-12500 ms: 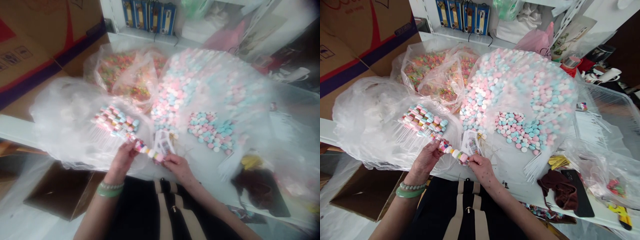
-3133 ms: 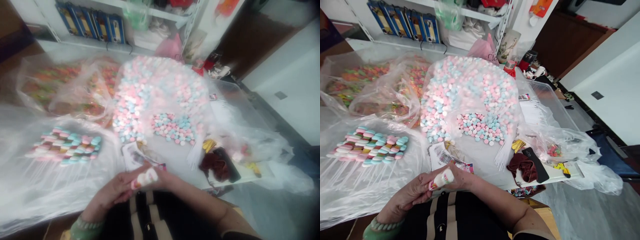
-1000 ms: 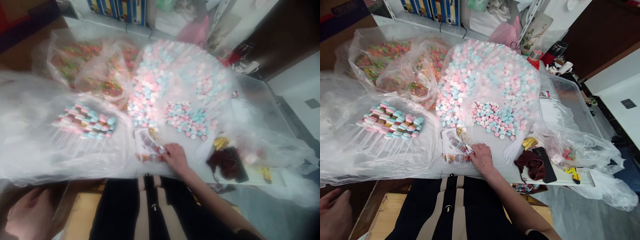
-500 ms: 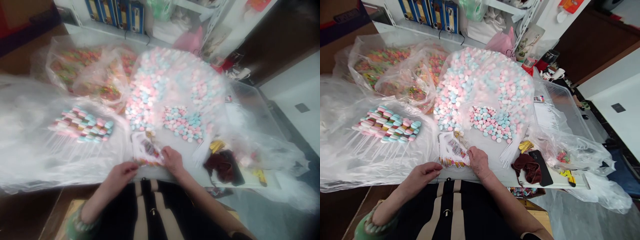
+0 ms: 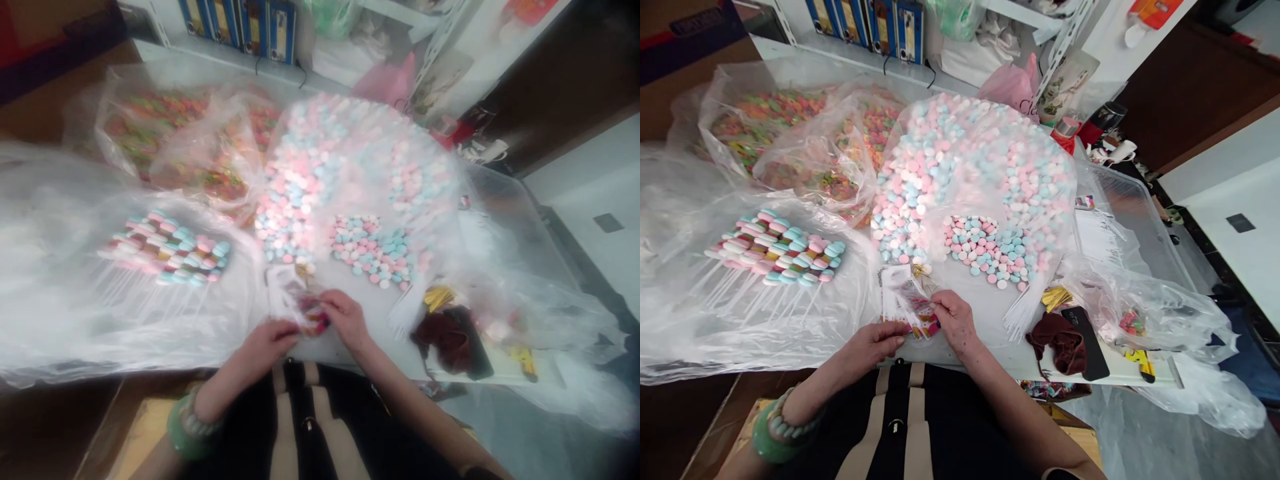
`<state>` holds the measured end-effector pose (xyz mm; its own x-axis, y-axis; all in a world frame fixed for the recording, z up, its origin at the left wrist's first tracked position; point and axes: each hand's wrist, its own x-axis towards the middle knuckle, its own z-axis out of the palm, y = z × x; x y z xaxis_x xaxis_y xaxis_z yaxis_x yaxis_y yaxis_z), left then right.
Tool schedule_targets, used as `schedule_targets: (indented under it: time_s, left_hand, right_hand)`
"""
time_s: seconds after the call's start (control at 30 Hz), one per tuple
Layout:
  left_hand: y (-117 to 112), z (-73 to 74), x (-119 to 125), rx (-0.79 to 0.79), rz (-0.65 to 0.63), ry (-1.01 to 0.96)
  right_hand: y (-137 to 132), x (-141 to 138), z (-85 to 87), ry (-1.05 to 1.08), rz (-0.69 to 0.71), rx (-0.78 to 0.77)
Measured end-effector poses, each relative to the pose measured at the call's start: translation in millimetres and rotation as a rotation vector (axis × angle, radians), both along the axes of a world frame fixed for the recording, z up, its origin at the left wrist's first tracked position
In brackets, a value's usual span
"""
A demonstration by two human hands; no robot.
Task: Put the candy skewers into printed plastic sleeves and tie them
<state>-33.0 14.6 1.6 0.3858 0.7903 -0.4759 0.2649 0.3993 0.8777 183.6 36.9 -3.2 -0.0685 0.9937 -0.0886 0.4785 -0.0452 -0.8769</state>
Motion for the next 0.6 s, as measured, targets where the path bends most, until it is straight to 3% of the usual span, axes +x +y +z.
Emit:
schedule_targets:
  time_s: [0.17,0.23,0.33,0.47,0.6]
  left_hand:
    - [0.6,2.2,5.2,-0.138,0.261,-0.058]
    - [1.8,7.9,3.9,-0.156,0.383,-0.211]
    - [2.8,15.3,-3.9,-0.209,0.505,-0.46]
    - [-1.3,15.3,-32.1,-0.238,0.855,-0.508]
    - [-11.5,10.7,-80.5,-0.181,1.155,-0.388]
  right_hand:
    - [4.8,-13.5,11.4,0.04,-0.107,0.079]
    - [5.6,-25.4,19.7,0.122,-0.073,-0.013]
    - [9.4,-55.2,28.1,0.275,0.085,-0.246]
    - [22.0,-108.2,28.0,0.299,0.263,-0.349]
    - [33.7,-164.0,21.6,0.304,0.275,-0.413]
